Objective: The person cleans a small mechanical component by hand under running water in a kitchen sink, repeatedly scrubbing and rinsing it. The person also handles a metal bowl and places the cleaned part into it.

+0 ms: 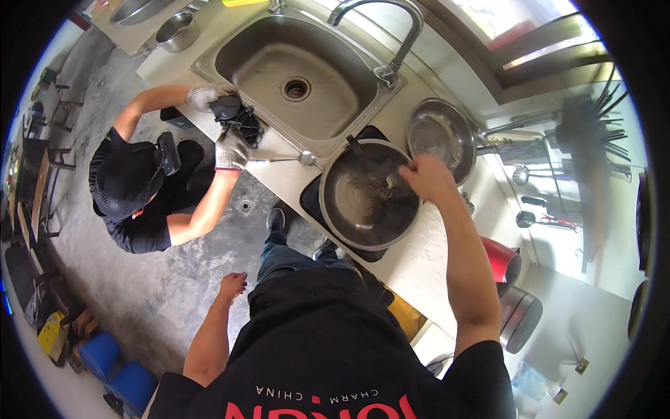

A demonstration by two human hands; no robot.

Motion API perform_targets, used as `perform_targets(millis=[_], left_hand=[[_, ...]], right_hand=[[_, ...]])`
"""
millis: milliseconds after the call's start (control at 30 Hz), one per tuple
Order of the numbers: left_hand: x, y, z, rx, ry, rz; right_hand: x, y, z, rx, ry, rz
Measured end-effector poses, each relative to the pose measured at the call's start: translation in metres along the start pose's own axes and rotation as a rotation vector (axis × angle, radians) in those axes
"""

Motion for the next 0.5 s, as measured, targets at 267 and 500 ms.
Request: perform_targets(millis=[267,500], left_hand=[[-0.005,-0.015,0.001,-0.014,-0.054,-0.073],[0.010,-0.040,0.024,-0.001,-0.001,-0.123]], right_hand=[[-0.123,0.081,0.013,-0.242,-0.096,-0.073],[-0.142,0.070,-0.018,-0.307,-0.041,-0.007]])
Point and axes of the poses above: each hand's wrist, its own y-axis away from the middle knuckle, its own x-axis out of the back of the hand, z = x × y, the point moved 3 cm from there along -y, towards the middle knuckle, and after that the axes turned 3 degrees about -z, right-handed, at the moved point
